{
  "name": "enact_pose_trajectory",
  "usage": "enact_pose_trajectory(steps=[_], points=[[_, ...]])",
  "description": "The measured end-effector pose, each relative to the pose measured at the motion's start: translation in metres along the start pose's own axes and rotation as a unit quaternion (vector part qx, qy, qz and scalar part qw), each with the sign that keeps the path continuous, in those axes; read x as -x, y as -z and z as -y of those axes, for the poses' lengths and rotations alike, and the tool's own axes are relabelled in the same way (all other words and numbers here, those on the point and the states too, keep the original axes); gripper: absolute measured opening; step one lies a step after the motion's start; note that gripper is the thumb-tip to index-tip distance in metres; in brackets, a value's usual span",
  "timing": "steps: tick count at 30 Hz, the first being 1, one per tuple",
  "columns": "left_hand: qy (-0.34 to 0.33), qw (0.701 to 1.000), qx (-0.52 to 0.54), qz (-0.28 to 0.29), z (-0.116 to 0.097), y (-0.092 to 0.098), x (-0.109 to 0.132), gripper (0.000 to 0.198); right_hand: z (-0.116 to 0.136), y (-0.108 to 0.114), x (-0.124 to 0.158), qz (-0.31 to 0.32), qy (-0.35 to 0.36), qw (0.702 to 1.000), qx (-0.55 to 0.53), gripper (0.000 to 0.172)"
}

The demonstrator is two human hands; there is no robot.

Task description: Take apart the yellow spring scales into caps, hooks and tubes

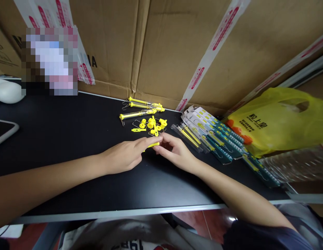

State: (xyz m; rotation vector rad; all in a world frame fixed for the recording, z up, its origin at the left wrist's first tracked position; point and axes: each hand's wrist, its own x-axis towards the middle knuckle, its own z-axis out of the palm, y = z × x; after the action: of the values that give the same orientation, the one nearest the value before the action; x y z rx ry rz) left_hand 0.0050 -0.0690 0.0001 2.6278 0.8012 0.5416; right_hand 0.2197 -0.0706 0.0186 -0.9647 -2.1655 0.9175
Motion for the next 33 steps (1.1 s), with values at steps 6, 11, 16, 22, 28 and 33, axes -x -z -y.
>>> enact_pose_trajectory(steps=[6,11,16,22,28,33], points=[[-0.003,1.0,-0.003,-0.001,0.0015,-0.002,-0.0004,0.077,-0.001,-0.0031,0.0023,0.009,0.007,0.999,0.042,0.015],[-0.019,1.0,-0.005,-0.012,0.0002,-0.0035,-0.0002,0.073,-0.0015,-0.0076,0.0051,-0.016,0.036,0.995,0.091,0.012],[-0.015,0.998,-0.03,-0.062,-0.0016,-0.0022,-0.0022,0.058,0.0034,-0.0041,0.0043,0.021,0.071,0.983,0.169,0.021],[0.008,0.992,-0.05,-0.112,0.0013,0.0036,-0.0033,0.01,0.0046,-0.001,0.0037,0.016,0.055,0.971,0.231,0.014],[-0.021,0.994,-0.067,-0.082,0.0039,0.0019,-0.0033,0.009,0.0002,-0.0063,0.0056,0.019,0.049,0.979,0.196,0.026],[-0.025,0.992,-0.101,-0.077,0.0037,0.0027,-0.0029,0.013,-0.0001,-0.0013,0.0044,0.018,0.064,0.979,0.192,0.017]])
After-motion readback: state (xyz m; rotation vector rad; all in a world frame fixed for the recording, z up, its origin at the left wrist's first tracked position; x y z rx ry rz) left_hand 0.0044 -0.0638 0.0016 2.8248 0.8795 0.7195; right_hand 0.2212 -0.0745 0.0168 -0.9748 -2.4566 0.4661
